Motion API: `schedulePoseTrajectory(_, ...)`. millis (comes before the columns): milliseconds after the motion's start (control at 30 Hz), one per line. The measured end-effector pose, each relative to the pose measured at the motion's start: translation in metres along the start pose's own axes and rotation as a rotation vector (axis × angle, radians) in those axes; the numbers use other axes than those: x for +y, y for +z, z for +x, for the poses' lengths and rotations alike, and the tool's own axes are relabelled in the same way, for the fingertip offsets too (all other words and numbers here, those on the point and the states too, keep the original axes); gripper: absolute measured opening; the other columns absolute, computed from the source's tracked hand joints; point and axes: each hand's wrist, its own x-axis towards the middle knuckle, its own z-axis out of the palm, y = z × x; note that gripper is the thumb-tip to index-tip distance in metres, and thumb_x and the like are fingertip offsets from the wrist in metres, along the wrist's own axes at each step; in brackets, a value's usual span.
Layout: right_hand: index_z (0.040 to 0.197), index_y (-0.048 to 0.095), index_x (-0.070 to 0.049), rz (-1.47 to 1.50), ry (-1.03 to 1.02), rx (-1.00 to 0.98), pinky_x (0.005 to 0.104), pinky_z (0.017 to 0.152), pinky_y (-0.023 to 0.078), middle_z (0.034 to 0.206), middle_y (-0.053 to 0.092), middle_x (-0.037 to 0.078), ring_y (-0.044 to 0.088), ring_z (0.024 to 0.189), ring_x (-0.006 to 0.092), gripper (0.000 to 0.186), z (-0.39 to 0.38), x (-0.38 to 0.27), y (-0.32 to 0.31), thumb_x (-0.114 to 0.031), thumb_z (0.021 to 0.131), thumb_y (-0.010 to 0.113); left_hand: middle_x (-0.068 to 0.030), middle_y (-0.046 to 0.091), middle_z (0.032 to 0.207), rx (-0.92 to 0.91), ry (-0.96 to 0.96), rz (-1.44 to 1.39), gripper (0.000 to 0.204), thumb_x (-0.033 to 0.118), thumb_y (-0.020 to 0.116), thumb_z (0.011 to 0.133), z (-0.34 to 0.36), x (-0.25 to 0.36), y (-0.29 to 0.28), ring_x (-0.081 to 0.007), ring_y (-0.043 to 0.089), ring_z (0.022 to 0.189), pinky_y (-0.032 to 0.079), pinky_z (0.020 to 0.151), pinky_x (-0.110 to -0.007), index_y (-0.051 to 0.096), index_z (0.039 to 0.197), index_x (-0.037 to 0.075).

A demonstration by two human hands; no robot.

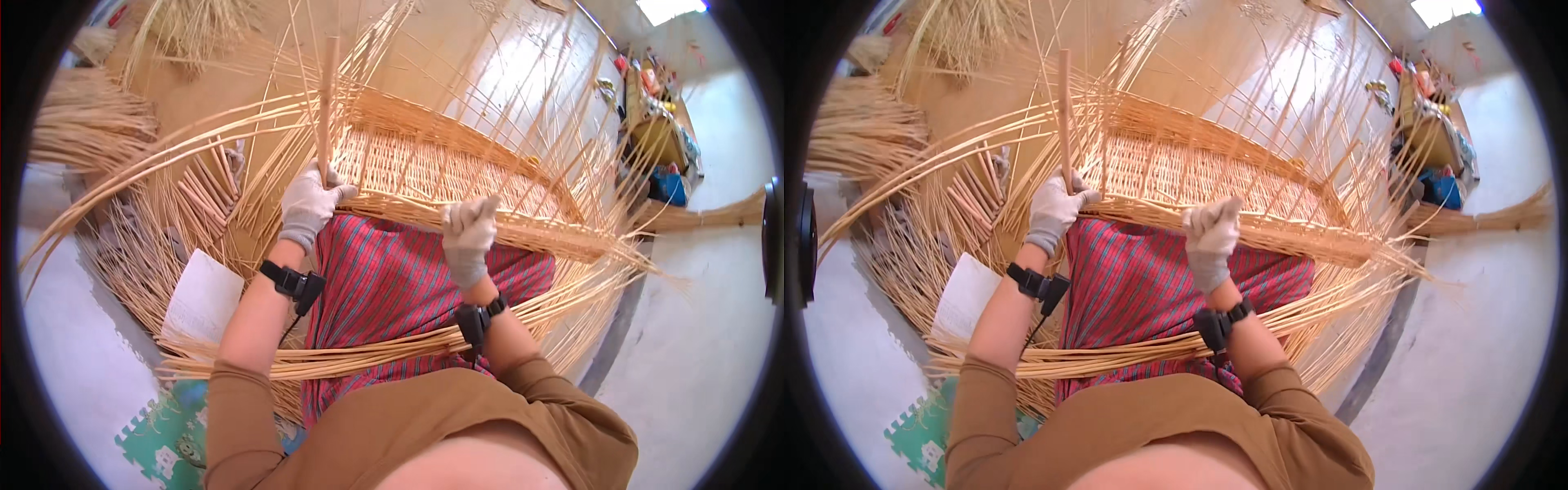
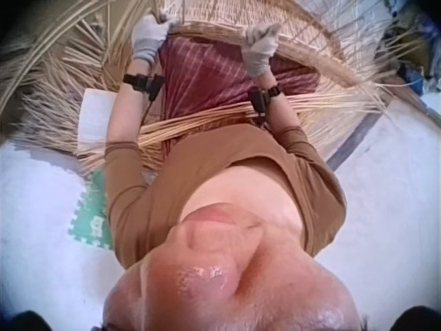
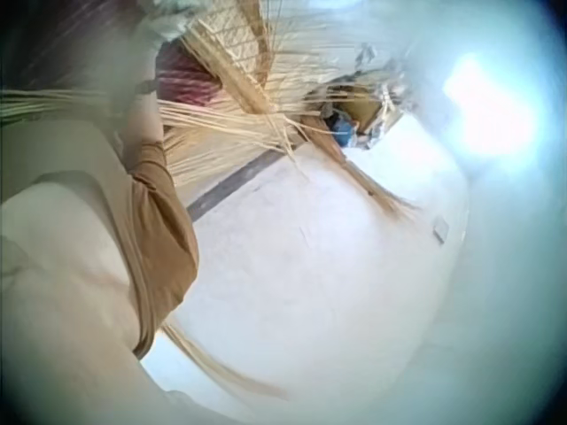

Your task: Weaving a large rectangular wicker basket using long straw or wood strips.

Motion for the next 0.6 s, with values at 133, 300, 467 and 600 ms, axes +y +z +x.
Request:
schedulePoseTrajectory(133,0.061,0.033,-0.016,0.098,-0.019,0.114,0.0319,0.05,0.034,0.049,0.022,-0.005,0.023,0.043,0.0125,0.058,-0.012,-0.003,0.041,-0.052,0.107,0.036,-0.006,0.067,0.079,0.181,-0.095,0.171,0.061,0.051,0.09,0.068,-0.002,0.011,0.016,-0.0214,0.067,0.074,0.053,0.074,-0.037,0.06,0.097,0.005)
schedulePoseTrajectory(300,0.064,0.047,-0.008,-0.475,-0.29,-0.5,0.0393,0.067,0.052,0.062,0.058,0.008,0.059,0.062,0.0247,0.05,-0.082,0.001,0.101,-0.032,0.107,0.042,0.0005,0.053,0.062,0.249,-0.071,0.059,0.061,0.054,0.092,0.064,0.014,0.002,0.023,-0.0162,0.048,0.057,0.044,0.056,-0.035,0.052,0.074,0.009)
schedulePoseTrajectory(467,0.069,0.048,-0.009,0.152,0.04,-0.253,0.0389,0.079,0.052,0.061,0.059,0.003,0.059,0.06,0.0201,0.055,-0.019,-0.004,0.01,-0.049,0.106,0.041,0.001,0.051,0.06,0.235,-0.12,0.062,0.061,0.053,0.092,0.064,0.022,-0.003,0.019,-0.0159,0.047,0.057,0.043,0.057,-0.034,0.051,0.07,0.009)
schedulePoseTrajectory(600,0.104,0.062,-0.002,0.047,0.448,0.167,0.0453,0.089,0.053,0.09,0.067,0.009,0.067,0.085,0.0247,0.05,-0.004,-0.019,-0.034,-0.049,0.105,0.044,-0.0021,0.056,0.061,0.252,-0.1,0.159,0.059,0.052,0.091,0.066,0.015,0.006,0.02,-0.0172,0.048,0.057,0.045,0.058,-0.034,0.055,0.073,0.007)
